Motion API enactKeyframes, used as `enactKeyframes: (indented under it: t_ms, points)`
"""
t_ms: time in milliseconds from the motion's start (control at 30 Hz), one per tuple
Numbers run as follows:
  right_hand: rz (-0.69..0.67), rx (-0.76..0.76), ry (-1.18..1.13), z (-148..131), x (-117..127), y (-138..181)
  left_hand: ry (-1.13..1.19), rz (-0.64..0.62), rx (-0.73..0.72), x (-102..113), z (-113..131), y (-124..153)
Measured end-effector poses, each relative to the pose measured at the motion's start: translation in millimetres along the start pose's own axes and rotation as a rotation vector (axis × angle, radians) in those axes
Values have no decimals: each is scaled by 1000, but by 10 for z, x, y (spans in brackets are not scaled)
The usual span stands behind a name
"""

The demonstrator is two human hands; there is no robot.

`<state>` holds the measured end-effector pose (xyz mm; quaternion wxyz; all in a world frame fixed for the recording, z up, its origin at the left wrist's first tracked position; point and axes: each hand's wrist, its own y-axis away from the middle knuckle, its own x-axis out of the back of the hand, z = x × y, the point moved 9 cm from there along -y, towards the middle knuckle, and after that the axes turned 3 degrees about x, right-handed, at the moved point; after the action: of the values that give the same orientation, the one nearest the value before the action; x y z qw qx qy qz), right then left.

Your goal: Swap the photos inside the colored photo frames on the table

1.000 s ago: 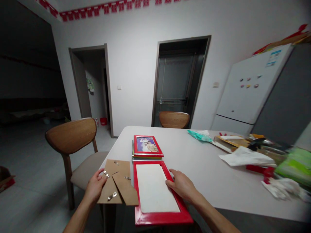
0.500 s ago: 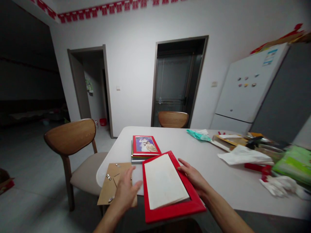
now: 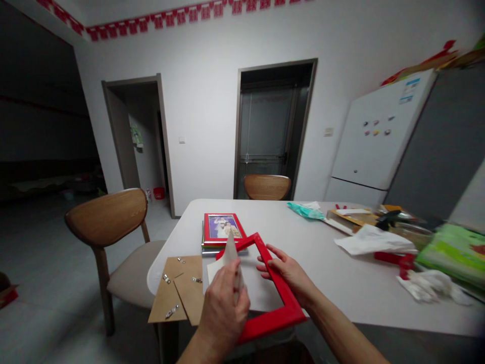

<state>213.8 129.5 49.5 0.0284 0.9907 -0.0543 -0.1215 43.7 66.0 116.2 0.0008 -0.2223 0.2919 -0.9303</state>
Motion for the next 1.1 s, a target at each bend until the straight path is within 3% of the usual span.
enactKeyframes:
  t_ms: [167, 267, 367, 500, 600, 767, 933, 1100]
  points:
    - [66, 5, 183, 155, 380, -66, 233, 216, 339, 543, -650, 135]
    - [114, 23, 412, 241, 621, -118, 406, 206, 513, 544, -1107, 301]
    - [141, 91, 696, 254, 762, -172, 460, 153, 609, 411, -1337, 431]
    - [212, 195, 1001, 178, 791, -185, 269, 77, 521, 308, -1245, 454]
    - [179, 269, 1096, 155, 695, -188, 36, 46, 391, 293, -1109, 445]
    - [171, 300, 1114, 145, 665, -177, -230, -39, 250, 206, -1066, 495]
    - [182, 491, 1154, -53, 430, -14, -488, -160, 68, 28, -986, 511]
    - [11, 380, 982, 137, 102, 21, -662, -340, 42, -172, -847, 426]
